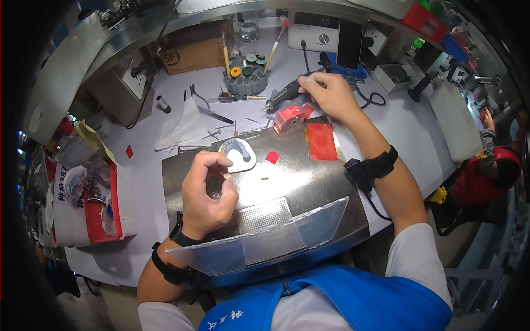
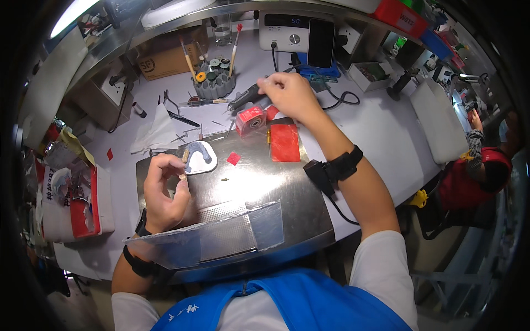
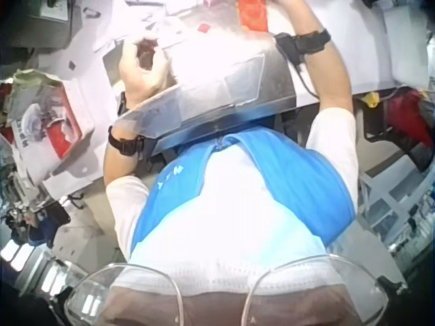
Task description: The technician uses a rotary tool to polish and refine the shape of a dental crown mounted on a model.
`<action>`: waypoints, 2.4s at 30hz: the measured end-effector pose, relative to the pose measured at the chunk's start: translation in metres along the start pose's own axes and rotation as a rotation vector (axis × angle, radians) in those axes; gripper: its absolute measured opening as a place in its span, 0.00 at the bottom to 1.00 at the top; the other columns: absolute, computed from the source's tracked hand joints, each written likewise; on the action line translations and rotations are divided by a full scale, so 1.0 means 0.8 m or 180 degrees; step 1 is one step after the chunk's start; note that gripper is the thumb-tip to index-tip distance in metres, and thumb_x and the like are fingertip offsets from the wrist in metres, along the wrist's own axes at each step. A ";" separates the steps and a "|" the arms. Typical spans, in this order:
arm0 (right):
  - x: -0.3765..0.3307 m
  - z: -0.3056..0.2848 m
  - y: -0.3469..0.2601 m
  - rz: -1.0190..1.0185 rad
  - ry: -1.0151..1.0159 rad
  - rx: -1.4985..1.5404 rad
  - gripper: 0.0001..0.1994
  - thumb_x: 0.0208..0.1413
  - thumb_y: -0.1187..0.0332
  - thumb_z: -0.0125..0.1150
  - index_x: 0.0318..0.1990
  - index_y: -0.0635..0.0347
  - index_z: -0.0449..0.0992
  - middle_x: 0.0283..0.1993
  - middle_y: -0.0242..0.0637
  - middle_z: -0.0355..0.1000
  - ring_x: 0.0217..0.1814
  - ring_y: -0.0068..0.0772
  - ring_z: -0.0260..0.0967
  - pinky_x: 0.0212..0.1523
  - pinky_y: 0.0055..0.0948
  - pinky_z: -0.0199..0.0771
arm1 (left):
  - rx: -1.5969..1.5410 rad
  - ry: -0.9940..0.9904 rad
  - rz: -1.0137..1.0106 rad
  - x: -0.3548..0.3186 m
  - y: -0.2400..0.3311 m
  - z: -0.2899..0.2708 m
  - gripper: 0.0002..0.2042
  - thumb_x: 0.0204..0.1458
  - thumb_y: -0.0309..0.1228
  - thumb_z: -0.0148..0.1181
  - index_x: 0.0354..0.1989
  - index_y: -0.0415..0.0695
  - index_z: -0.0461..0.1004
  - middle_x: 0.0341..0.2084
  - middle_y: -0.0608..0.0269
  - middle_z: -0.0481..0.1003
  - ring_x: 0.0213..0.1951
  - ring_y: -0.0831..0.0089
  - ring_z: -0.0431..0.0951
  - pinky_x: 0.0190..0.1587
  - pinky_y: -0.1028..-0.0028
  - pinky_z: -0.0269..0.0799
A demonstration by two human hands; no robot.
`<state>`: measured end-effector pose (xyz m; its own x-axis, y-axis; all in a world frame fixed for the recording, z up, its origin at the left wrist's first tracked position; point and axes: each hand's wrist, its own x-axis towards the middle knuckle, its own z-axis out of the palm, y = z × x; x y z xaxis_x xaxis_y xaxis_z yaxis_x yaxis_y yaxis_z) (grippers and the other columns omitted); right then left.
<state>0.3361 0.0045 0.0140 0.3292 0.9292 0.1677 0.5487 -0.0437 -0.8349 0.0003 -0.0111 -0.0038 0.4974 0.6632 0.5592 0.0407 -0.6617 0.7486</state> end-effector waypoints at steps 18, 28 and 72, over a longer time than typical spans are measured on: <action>-0.027 0.044 -0.092 -0.1892 -0.0221 -0.0332 0.17 0.44 0.69 0.72 0.44 0.59 0.79 0.38 0.38 0.76 0.35 0.36 0.74 0.39 0.33 0.75 | -0.0533 -0.0176 -0.0465 -0.006 -0.011 -0.008 0.17 0.51 0.16 0.50 0.51 0.37 0.66 0.41 0.63 0.66 0.39 0.80 0.67 0.45 0.79 0.65; -0.028 0.085 -0.107 -0.2059 -0.0567 -0.0751 0.12 0.51 0.63 0.69 0.41 0.58 0.82 0.36 0.40 0.80 0.38 0.41 0.79 0.40 0.38 0.79 | -0.0497 0.0385 -0.0161 0.000 -0.016 -0.009 0.23 0.51 0.12 0.59 0.55 0.38 0.64 0.44 0.60 0.69 0.46 0.76 0.73 0.55 0.74 0.70; -0.087 0.048 -0.039 -0.1949 -0.1249 -0.0766 0.06 0.48 0.69 0.70 0.32 0.60 0.81 0.23 0.33 0.71 0.22 0.29 0.68 0.25 0.25 0.69 | 0.0059 -0.0309 -0.0464 -0.003 -0.004 -0.012 0.04 0.58 0.21 0.62 0.40 0.37 0.80 0.31 0.61 0.79 0.29 0.77 0.76 0.34 0.78 0.70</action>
<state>0.2667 -0.0446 0.0079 -0.3600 0.8735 0.3277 0.7122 0.4842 -0.5082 -0.0093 -0.0074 -0.0044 0.5665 0.7162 0.4076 0.1339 -0.5680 0.8121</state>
